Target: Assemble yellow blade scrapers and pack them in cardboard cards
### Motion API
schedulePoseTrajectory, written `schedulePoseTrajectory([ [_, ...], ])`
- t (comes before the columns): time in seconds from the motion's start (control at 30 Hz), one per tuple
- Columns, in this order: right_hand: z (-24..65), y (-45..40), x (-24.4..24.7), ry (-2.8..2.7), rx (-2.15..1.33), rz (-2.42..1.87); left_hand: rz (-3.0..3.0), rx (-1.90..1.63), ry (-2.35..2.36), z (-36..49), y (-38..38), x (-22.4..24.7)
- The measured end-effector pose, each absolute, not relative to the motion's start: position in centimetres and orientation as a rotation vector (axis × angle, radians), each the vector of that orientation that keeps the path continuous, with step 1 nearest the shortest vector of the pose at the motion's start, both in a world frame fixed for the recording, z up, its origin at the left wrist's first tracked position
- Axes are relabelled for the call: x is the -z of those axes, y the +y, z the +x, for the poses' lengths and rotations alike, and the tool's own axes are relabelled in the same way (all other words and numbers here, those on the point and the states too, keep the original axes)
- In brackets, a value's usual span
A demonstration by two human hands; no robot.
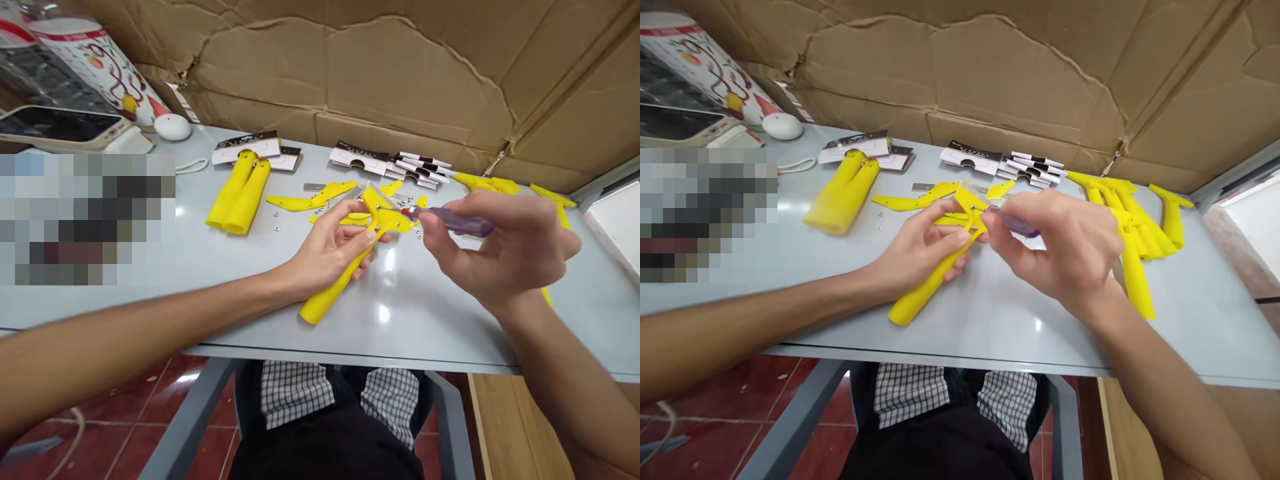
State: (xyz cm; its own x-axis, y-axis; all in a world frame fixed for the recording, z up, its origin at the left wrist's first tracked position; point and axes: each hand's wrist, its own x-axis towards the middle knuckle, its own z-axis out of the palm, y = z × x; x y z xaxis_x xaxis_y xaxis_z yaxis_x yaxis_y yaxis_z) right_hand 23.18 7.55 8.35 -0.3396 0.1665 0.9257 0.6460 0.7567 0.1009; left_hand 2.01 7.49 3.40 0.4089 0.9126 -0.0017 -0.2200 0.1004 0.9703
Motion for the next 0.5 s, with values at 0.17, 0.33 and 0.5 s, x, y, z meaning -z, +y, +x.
schedulePoseTrajectory([
  [0.17,23.7,8.4,-8.3,-1.954,0.596,-0.744,1.145,-0.978,0.801,2.1,7.6,-3.5],
  [0.33,25.1,9.4,-8.0,-1.966,0.610,-0.960,1.137,-0.981,0.843,2.1,7.7,-3.4],
  [0.5,25.1,9.6,-8.1,-2.106,0.359,-0.991,1.150,-0.930,0.943,2.4,7.9,-3.9],
])
